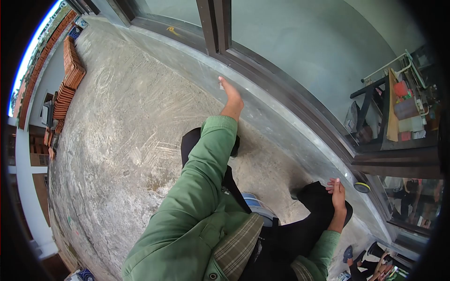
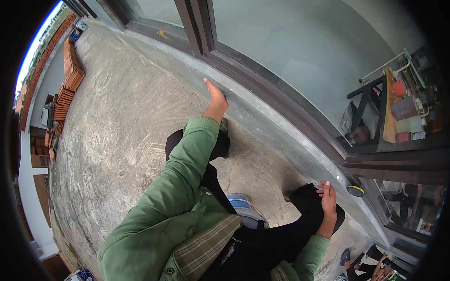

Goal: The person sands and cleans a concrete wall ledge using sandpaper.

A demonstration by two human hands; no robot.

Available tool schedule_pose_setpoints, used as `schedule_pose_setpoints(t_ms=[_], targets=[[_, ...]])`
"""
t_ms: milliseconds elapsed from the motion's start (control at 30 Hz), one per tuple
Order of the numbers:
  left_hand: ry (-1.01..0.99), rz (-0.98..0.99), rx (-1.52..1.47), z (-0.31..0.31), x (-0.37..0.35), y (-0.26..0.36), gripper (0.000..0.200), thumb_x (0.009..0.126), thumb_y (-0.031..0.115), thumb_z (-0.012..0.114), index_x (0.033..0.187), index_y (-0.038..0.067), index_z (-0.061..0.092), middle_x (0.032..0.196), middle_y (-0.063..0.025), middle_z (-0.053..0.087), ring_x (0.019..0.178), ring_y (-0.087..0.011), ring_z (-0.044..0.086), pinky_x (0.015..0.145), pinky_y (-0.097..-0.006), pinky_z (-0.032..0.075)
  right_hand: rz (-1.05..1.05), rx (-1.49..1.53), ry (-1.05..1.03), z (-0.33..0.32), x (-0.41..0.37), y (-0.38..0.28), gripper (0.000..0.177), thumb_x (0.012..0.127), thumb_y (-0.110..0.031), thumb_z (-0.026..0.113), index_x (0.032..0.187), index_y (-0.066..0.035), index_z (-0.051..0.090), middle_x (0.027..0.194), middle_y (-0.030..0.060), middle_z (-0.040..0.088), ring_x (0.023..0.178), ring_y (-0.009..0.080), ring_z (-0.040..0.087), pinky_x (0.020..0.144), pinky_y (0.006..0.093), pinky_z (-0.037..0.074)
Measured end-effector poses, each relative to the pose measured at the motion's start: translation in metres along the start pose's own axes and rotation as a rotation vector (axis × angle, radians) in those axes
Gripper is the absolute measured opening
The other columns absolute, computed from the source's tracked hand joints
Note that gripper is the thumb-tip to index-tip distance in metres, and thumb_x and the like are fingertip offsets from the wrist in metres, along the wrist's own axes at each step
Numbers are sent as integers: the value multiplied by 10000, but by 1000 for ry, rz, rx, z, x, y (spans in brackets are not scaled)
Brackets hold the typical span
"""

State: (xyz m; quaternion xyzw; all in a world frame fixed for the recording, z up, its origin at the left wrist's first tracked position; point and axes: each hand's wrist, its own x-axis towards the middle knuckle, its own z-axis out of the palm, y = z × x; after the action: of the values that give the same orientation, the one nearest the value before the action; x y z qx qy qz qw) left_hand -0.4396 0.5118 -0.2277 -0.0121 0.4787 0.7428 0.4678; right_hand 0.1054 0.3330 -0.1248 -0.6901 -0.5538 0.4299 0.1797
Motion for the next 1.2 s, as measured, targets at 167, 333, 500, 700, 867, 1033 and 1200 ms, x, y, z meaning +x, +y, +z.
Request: schedule_pose_setpoints(t_ms=[167,333,500,700,867,1033,1200], targets=[[91,61,291,29,-39,-6,920,940,689,223,1522,31,-51,1611,-109,-92,1486,-252,-57,1195,-391,14,18,35,19,-3,0,1,623,1022,-515,327,1170,23,603,974,105,650,807,163,623,728,289,487],[17,13,118,8,-13,8,944,923,711,243,1522,54,-75,1609,-111,-97,1485,-261,-41,1191,-408,9,21,33,0,-1,1,1,624,1023,-515,323,1169,24,603,973,104,650,817,165,626,731,293,485],[57,241,203,26,-25,0,967,888,767,252,1546,105,2,1614,-96,45,1477,-255,53,1183,-411,46,15,35,17,-2,0,4,623,1024,-515,317,1169,19,604,969,104,649,797,167,624,725,295,487],[97,11,79,18,-8,0,952,886,771,261,1550,117,65,1605,-66,126,1462,-234,129,1169,-361,99,5,53,35,-4,4,2,621,1025,-512,316,1169,17,607,954,101,647,778,161,616,719,296,486],[-2,-27,-16,-4,-14,-17,944,892,765,229,1543,112,24,1605,-73,60,1468,-245,81,1175,-376,71,10,27,15,0,0,0,636,1022,-520,317,1159,29,607,954,102,649,771,159,616,711,287,485],[108,224,302,23,-22,-23,940,906,747,204,1541,91,-21,1617,-99,-23,1485,-270,23,1191,-408,29,49,53,43,-3,0,4,637,1021,-523,318,1164,27,606,961,104,653,776,154,618,715,291,488],[25,163,144,8,-31,-7,907,954,659,247,1518,5,-27,1607,-157,-21,1485,-286,12,1196,-396,31,8,37,24,-1,2,5,643,1018,-532,318,1168,23,607,962,101,653,768,156,621,703,287,489]])
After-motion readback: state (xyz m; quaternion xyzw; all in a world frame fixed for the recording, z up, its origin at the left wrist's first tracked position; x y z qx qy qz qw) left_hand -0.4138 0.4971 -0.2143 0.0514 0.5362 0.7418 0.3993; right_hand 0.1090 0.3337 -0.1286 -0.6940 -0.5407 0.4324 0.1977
